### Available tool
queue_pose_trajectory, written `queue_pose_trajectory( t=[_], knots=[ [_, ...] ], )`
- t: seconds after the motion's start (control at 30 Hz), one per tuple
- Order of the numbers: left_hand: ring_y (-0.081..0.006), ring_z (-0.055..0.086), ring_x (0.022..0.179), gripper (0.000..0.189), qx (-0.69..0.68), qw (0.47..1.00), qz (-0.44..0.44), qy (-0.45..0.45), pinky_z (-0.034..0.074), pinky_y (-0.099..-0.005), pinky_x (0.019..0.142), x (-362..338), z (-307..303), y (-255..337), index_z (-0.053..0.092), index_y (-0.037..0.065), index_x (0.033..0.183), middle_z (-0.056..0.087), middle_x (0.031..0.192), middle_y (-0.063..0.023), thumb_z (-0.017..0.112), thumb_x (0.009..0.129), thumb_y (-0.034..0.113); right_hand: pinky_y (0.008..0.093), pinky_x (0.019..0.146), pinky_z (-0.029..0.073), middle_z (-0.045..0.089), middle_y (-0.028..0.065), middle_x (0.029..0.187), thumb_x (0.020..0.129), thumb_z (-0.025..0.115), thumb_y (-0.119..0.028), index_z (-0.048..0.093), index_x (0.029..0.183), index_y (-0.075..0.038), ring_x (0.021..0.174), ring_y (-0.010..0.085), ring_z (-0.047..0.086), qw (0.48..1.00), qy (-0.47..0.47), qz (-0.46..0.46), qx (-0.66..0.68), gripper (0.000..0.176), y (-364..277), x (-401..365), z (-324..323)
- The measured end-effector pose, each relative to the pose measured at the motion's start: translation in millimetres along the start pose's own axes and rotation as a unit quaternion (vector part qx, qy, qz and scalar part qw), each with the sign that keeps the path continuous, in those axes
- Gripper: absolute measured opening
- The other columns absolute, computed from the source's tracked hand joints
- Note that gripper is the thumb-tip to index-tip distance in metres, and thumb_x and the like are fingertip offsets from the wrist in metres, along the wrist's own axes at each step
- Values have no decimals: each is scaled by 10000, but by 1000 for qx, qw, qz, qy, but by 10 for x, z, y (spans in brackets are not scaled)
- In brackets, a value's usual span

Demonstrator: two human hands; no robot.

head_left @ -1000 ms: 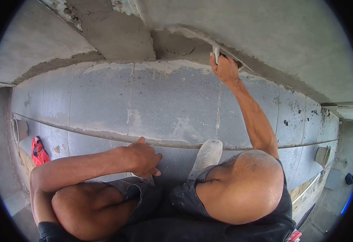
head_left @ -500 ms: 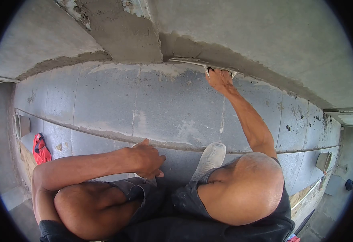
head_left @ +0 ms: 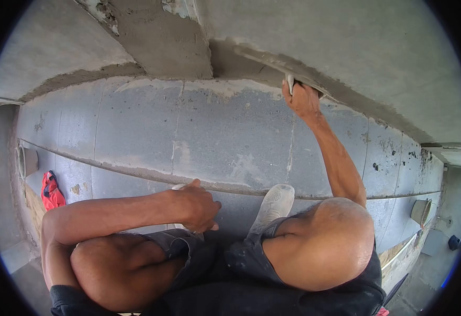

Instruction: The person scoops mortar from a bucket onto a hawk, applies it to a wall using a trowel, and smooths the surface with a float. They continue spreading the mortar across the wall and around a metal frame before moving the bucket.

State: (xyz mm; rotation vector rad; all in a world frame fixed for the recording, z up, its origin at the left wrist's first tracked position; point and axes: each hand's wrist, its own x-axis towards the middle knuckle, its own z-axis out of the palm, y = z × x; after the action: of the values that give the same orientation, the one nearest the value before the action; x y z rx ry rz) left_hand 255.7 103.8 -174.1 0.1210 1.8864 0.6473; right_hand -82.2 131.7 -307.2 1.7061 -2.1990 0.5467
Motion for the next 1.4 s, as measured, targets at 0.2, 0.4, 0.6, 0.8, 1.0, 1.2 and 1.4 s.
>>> queue_pose_trajectory(
  t=[0.2,0.4,0.6,0.8,1.0,1.2,1.4],
  knots=[
    [-302,614,859,429,1,999,1,45,325,-429,938,53,94,-7,605,-13,1021,649,774,-141,535,940,403,463,677,555,672,202,770,901,534,-268,689,833,31,703,373,670,982,-176,-49,-47,343,-59,-91,338],
    [-316,639,944,455,-10,999,-11,44,313,-430,1005,-22,145,-61,614,-8,1060,683,877,-169,522,939,420,462,715,557,679,218,833,893,520,-239,690,894,16,764,395,678,954,-296,24,-43,307,-168,55,533],
    [-321,634,979,470,5,999,-7,35,311,-433,1004,49,205,-64,609,-5,1087,680,924,-172,522,936,432,471,713,544,670,226,800,900,510,-247,673,885,33,745,394,675,943,-329,40,-36,324,-186,158,549],
    [-312,632,972,458,-2,1000,-13,4,316,-434,987,35,127,-32,609,-4,1082,681,904,-161,537,931,422,484,692,527,644,235,720,939,472,-289,655,816,53,692,380,667,957,-284,57,18,407,-347,298,277],
    [-307,634,936,445,6,999,-6,41,324,-426,972,60,187,-71,617,-2,1055,679,870,-156,537,934,418,421,534,534,632,219,643,932,489,-317,658,704,56,550,359,632,990,-90,83,66,469,-189,190,-57],
    [-304,635,903,434,13,1000,-7,-9,325,-421,969,32,49,-17,626,-4,1022,677,839,-157,537,935,412,431,607,548,667,177,711,918,509,-304,682,748,17,623,346,654,995,-62,-55,-48,402,118,-136,33],
    [-302,637,881,429,-8,1000,-13,25,328,-414,958,55,115,-46,626,-10,1010,676,823,-159,543,932,403,451,688,551,678,191,796,902,521,-288,692,839,-17,714,359,666,962,-266,18,-52,326,93,-193,283]
  ],
)
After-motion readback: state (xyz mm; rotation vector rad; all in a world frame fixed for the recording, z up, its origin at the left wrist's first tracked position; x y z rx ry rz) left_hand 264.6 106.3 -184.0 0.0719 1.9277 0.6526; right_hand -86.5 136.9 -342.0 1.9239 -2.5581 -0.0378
